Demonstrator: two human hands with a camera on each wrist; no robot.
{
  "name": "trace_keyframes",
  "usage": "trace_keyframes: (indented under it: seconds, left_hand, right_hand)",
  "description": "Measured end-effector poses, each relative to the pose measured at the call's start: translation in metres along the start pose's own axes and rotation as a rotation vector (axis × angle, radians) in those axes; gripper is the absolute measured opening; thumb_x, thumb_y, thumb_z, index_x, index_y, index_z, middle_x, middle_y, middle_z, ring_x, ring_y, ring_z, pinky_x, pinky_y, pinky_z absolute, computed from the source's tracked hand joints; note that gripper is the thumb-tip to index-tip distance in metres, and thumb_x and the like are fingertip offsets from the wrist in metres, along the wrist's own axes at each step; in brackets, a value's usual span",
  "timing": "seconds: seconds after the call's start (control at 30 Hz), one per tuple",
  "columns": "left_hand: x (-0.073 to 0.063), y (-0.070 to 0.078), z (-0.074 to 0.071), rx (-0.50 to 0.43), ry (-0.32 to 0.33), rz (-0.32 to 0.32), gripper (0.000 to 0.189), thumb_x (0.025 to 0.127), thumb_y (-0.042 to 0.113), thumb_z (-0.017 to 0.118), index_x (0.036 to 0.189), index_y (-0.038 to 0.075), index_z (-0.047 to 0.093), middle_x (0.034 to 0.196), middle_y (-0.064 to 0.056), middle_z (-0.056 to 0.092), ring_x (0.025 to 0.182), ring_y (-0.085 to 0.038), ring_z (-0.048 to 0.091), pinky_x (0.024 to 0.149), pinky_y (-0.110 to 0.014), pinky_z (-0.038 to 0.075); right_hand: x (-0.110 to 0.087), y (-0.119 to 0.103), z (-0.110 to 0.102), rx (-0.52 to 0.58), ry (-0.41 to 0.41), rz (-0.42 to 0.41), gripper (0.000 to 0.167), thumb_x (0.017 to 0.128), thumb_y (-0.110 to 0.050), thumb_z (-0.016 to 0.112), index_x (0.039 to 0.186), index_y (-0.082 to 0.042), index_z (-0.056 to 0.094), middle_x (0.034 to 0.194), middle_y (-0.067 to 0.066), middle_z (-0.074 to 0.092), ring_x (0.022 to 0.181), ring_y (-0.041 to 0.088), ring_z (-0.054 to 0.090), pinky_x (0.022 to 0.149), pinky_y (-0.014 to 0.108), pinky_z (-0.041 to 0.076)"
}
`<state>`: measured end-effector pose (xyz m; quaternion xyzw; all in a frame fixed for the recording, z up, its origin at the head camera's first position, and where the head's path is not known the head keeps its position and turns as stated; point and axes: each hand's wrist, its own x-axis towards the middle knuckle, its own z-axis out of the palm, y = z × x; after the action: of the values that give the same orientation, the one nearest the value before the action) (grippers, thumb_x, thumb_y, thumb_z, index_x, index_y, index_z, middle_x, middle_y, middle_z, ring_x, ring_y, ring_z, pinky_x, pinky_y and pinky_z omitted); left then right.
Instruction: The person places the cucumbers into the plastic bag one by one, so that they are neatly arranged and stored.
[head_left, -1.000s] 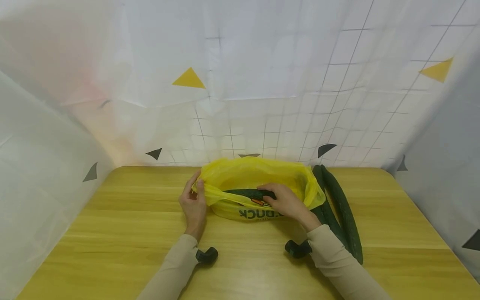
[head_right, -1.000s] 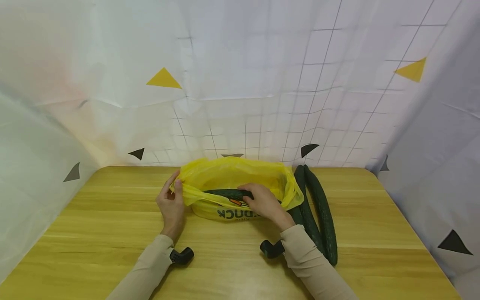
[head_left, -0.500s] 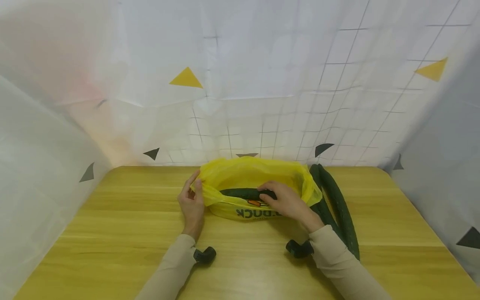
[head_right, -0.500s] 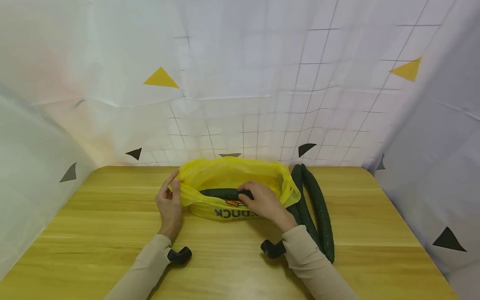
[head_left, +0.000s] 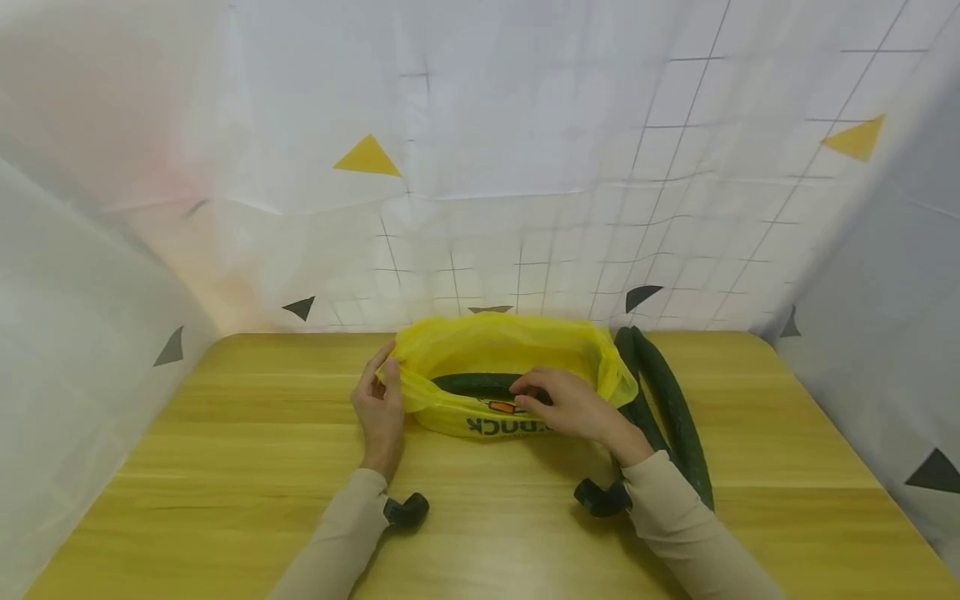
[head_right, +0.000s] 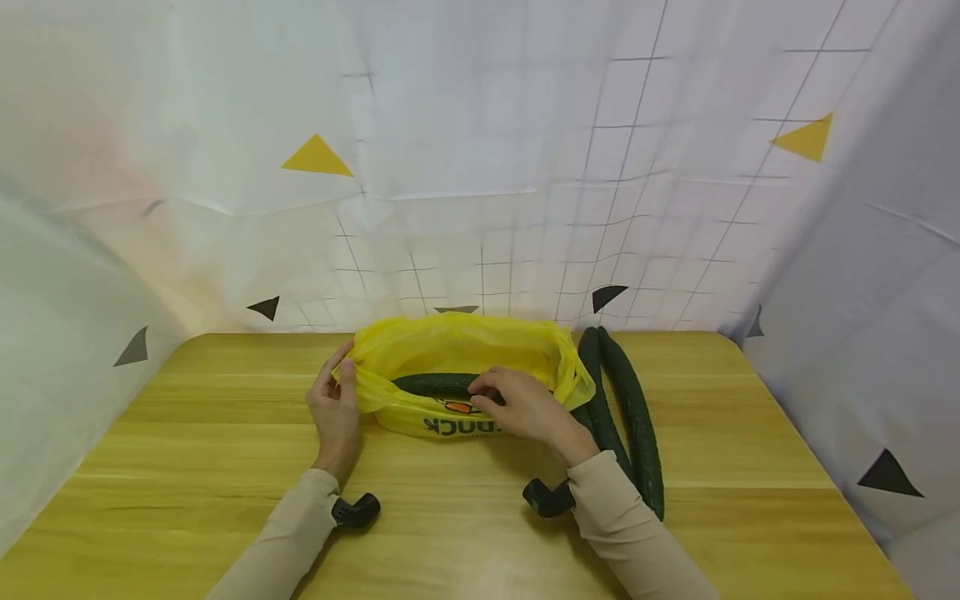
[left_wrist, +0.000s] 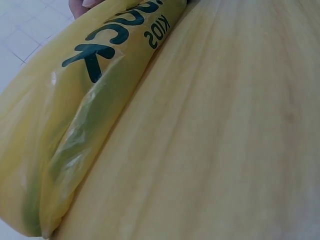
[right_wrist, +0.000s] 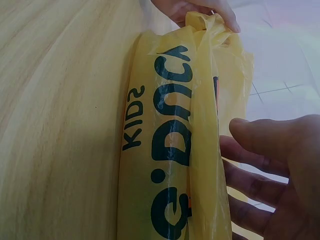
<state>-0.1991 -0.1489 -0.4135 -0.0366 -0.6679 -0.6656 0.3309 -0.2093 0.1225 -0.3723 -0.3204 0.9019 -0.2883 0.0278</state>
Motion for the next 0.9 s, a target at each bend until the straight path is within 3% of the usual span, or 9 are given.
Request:
trace_keyframes:
  seconds: [0.4, 0.63, 0.73, 0.9]
  left_hand:
    - [0.001, -0.002, 0.000, -0.027, -0.005, -0.017, 0.033, 0.096, 0.015, 0.054, 0.126, 0.001, 0.059, 0.130, -0.017, 0.057, 0.083, -0.002, 0.053, 0.060, -0.012, 0.041]
    - [0.002, -0.003, -0.002, -0.014, -0.033, -0.035, 0.034, 0.096, 0.016, 0.054, 0.128, 0.004, 0.058, 0.133, -0.013, 0.056, 0.069, -0.001, 0.048, 0.052, -0.014, 0.036]
    - [0.002, -0.003, -0.002, -0.013, -0.036, -0.035, 0.033, 0.096, 0.014, 0.053, 0.128, 0.004, 0.058, 0.134, -0.014, 0.055, 0.069, -0.001, 0.048, 0.050, -0.014, 0.036]
    - [0.001, -0.003, -0.002, -0.013, -0.041, -0.040, 0.033, 0.097, 0.013, 0.053, 0.128, 0.004, 0.058, 0.135, -0.014, 0.055, 0.085, -0.003, 0.054, 0.055, -0.014, 0.038]
  right_hand:
    - [-0.005, 0.005, -0.005, 0.051, 0.001, 0.008, 0.027, 0.096, -0.025, 0.055, 0.118, -0.011, 0.063, 0.105, -0.003, 0.066, 0.090, 0.010, 0.060, 0.078, 0.030, 0.050]
    - [-0.007, 0.006, -0.015, 0.115, 0.003, 0.036, 0.029, 0.096, -0.025, 0.055, 0.119, -0.009, 0.062, 0.117, 0.006, 0.065, 0.103, 0.019, 0.063, 0.088, 0.038, 0.051]
    - [-0.009, 0.009, -0.020, 0.125, 0.017, 0.044, 0.029, 0.096, -0.024, 0.055, 0.119, -0.008, 0.062, 0.118, 0.009, 0.065, 0.103, 0.022, 0.063, 0.089, 0.041, 0.051]
    - [-0.013, 0.015, -0.028, 0.132, 0.048, 0.052, 0.029, 0.096, -0.026, 0.055, 0.119, -0.010, 0.062, 0.119, 0.010, 0.064, 0.101, 0.022, 0.062, 0.090, 0.042, 0.050]
